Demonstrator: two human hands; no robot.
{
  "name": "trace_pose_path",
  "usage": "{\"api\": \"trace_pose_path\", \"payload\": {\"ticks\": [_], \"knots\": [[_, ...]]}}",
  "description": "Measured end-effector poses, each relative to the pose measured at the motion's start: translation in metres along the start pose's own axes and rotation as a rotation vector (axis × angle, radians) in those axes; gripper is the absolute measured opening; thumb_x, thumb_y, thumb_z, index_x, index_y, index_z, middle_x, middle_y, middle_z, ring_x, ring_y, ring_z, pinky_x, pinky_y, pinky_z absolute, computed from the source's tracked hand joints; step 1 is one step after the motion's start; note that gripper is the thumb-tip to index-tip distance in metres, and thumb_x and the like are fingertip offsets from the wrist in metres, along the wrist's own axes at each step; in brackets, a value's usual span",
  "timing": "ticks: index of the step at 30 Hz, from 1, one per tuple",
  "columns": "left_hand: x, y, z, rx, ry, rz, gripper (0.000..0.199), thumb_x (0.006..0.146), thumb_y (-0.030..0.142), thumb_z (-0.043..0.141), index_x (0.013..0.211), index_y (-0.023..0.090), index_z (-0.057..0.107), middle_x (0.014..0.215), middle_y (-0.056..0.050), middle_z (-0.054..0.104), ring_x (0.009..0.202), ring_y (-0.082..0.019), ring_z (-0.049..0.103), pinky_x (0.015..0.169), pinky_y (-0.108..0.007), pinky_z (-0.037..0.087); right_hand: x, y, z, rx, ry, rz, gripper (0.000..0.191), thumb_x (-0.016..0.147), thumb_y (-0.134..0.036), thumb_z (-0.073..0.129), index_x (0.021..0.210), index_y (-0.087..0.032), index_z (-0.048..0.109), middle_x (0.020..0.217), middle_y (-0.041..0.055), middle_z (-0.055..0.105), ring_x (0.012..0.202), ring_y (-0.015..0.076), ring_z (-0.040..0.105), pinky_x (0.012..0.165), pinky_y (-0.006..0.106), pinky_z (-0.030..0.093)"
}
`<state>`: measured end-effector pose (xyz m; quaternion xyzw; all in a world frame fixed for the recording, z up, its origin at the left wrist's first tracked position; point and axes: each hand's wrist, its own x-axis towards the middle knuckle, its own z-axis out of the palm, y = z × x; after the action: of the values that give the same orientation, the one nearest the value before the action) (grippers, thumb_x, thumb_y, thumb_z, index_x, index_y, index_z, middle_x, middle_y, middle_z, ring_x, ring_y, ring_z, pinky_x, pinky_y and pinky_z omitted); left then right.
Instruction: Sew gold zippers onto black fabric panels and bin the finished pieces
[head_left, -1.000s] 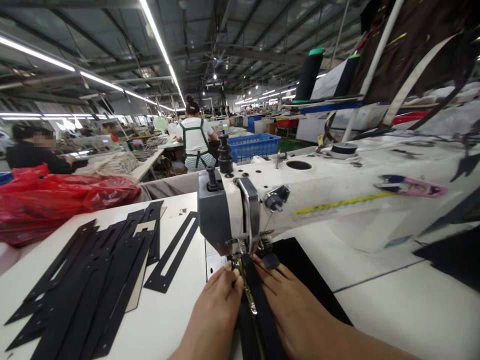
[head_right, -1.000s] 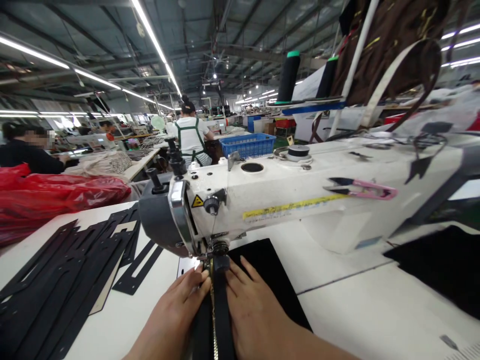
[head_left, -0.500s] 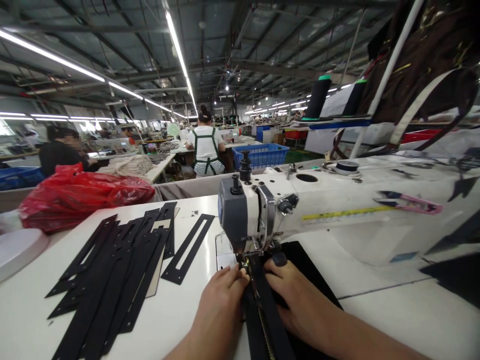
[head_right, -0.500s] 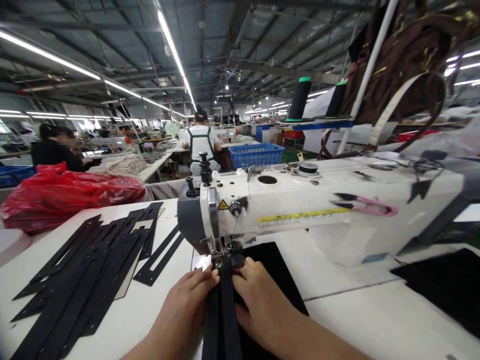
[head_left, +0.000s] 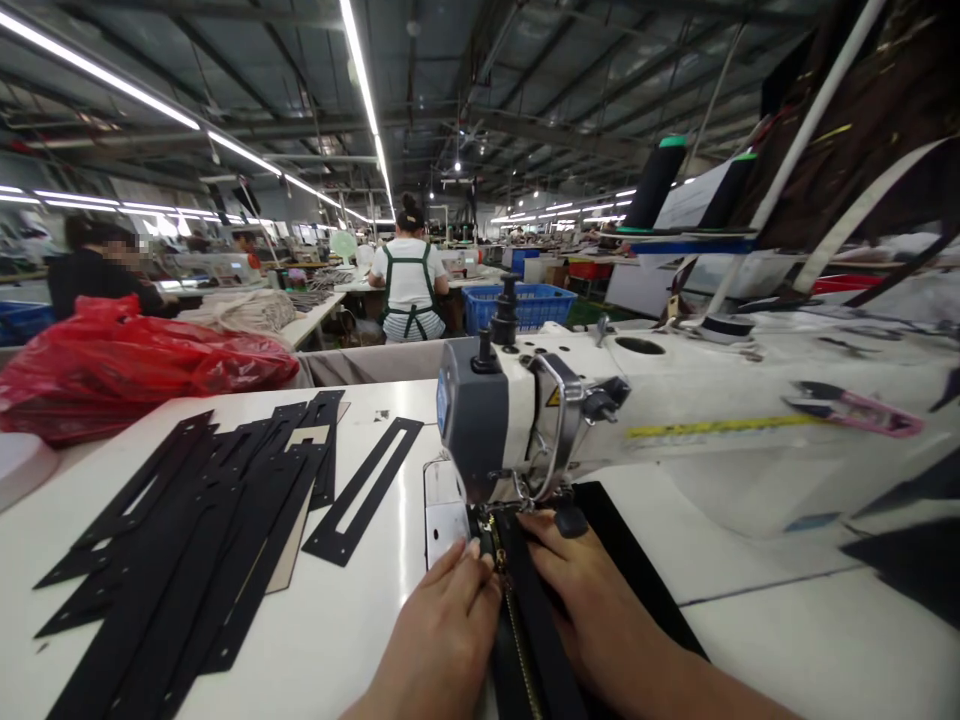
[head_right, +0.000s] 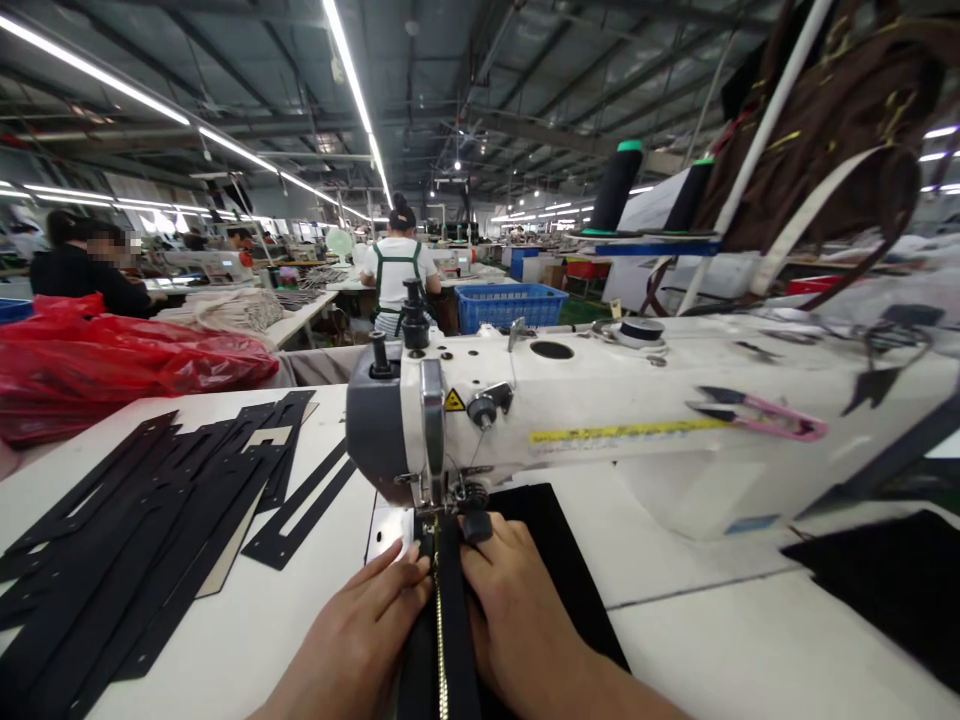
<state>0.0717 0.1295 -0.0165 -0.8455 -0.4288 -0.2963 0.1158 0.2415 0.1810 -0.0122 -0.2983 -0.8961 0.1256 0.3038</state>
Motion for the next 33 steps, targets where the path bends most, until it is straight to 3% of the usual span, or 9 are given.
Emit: {"api": "trace_pose_path", "payload": {"ticks": [7, 12, 20, 27, 33], "knots": [[0.004, -0.001, -0.001, -0.02, -0.055, 0.009, 0.029, 0.085, 0.004, 0.034, 0.099, 0.004, 0.06, 0.09, -0.016, 0.065, 0.094, -0.024, 0.063, 0.091, -0.044, 0.048, 0.005, 0.004, -0.001, 0.019, -0.022, 0.016, 0.027, 0.078, -0.01, 0.048, 0.099, -0.018, 0.063, 0.105, 0.0106, 0.059, 0.086, 0.0231, 0.051, 0.086, 0.044, 0.039], [0.008, -0.003, 0.0, -0.065, -0.066, -0.023, 0.028, 0.085, 0.006, 0.035, 0.099, 0.006, 0.06, 0.097, -0.017, 0.064, 0.097, -0.025, 0.062, 0.091, -0.046, 0.048, 0.01, 0.006, -0.001, 0.034, -0.035, 0.06, 0.026, 0.076, -0.01, 0.048, 0.094, -0.018, 0.064, 0.096, 0.0095, 0.061, 0.086, 0.0237, 0.051, 0.086, 0.043, 0.039], [0.006, -0.01, 0.002, -0.059, -0.129, -0.11, 0.027, 0.082, 0.006, 0.044, 0.105, 0.009, 0.059, 0.103, -0.016, 0.062, 0.102, -0.027, 0.059, 0.088, -0.045, 0.05, 0.016, 0.012, 0.001, 0.042, -0.001, 0.075, 0.026, 0.074, -0.011, 0.046, 0.091, -0.017, 0.066, 0.102, 0.0117, 0.061, 0.094, 0.0252, 0.053, 0.084, 0.041, 0.041], [0.004, -0.006, -0.003, -0.078, -0.169, -0.1, 0.038, 0.078, 0.003, 0.04, 0.113, 0.007, 0.052, 0.107, -0.018, 0.06, 0.109, -0.027, 0.054, 0.097, -0.05, 0.041, 0.024, 0.018, 0.006, 0.145, 0.035, 0.331, 0.016, 0.076, -0.025, 0.052, 0.081, -0.017, 0.065, 0.087, 0.0085, 0.062, 0.085, 0.0234, 0.056, 0.081, 0.037, 0.043], [0.003, -0.008, 0.0, -0.04, -0.149, -0.04, 0.037, 0.082, 0.005, 0.036, 0.115, 0.008, 0.052, 0.108, -0.018, 0.06, 0.106, -0.026, 0.057, 0.095, -0.051, 0.042, 0.027, 0.018, 0.008, 0.111, 0.008, 0.326, 0.013, 0.074, -0.017, 0.05, 0.071, -0.019, 0.062, 0.088, 0.0069, 0.062, 0.09, 0.0237, 0.054, 0.086, 0.039, 0.04]]}}
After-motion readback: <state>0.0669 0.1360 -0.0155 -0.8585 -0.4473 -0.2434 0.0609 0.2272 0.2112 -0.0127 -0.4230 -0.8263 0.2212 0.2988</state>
